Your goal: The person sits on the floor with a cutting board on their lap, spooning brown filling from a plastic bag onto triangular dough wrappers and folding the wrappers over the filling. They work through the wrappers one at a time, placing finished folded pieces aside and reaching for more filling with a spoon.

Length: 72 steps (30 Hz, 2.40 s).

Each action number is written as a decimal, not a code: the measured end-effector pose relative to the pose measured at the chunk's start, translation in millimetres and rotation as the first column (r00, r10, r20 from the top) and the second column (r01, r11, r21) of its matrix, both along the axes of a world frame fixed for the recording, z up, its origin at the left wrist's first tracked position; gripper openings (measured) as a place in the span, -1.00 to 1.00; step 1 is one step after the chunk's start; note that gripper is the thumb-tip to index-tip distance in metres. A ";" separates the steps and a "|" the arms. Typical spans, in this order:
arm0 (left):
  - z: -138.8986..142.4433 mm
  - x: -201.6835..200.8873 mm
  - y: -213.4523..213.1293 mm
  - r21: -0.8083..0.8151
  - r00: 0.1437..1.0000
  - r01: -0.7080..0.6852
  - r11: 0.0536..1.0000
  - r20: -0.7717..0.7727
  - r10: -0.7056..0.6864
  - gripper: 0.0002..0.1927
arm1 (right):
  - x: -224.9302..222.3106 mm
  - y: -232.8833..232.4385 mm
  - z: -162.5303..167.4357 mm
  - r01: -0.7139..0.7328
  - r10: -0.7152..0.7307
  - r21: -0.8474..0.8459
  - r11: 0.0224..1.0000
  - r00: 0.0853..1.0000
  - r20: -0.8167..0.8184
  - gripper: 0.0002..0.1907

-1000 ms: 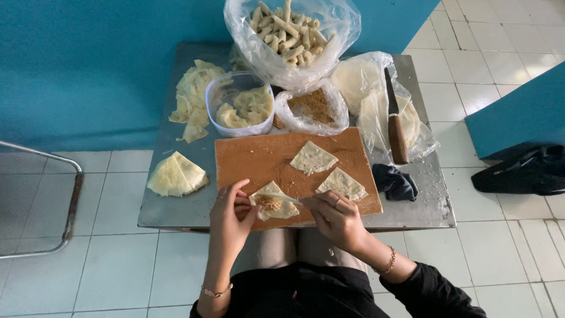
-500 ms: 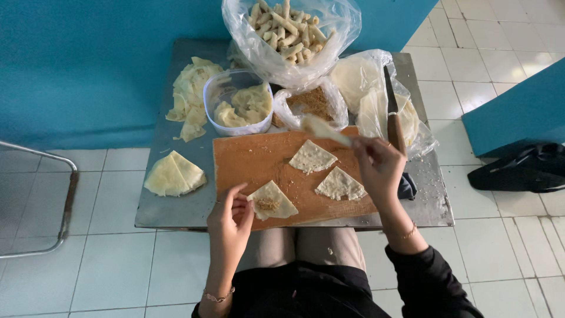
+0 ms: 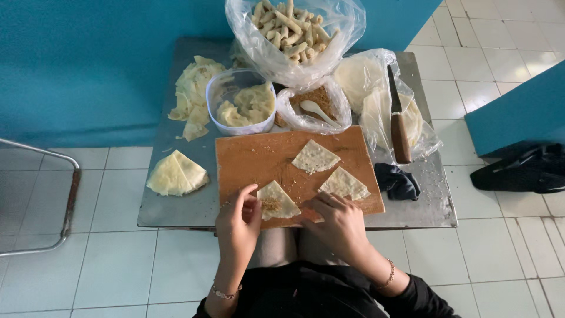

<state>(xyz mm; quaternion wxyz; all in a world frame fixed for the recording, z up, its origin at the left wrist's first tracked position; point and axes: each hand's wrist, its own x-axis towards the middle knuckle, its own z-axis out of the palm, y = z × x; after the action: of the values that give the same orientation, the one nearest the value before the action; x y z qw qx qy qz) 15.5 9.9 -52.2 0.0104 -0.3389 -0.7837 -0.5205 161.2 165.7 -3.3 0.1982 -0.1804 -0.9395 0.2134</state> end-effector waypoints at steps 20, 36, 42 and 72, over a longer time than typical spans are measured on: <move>19.5 -21.0 -12.8 -0.181 0.901 0.367 0.912 -0.172 -0.397 -0.57 | -28.5 -32.1 -24.1 0.008 -0.112 -0.352 0.936 0.955 -0.276 -0.66; 27.9 -53.9 -16.9 -0.343 0.790 0.503 0.794 -0.192 -0.583 -0.38 | -57.0 -17.1 -5.0 -0.186 0.171 -0.158 0.970 0.980 -0.105 -0.36; 17.5 -57.8 -13.2 -0.263 0.812 0.462 0.847 -0.258 -0.523 -0.48 | -48.8 -14.2 -5.0 -0.283 0.270 -0.045 0.958 0.944 -0.188 -0.27; 23.0 -65.4 17.1 -0.243 0.892 0.428 0.871 -0.039 -0.450 -0.88 | -62.0 -3.2 -30.4 -0.147 0.150 0.031 0.989 0.982 -0.115 -0.84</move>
<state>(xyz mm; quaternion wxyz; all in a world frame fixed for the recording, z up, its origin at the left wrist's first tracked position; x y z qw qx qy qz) -49.9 27.0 -29.2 -0.1099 -0.5311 -0.7393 -0.3990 99.1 162.5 -33.6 0.2385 -0.0948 -0.9394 0.2273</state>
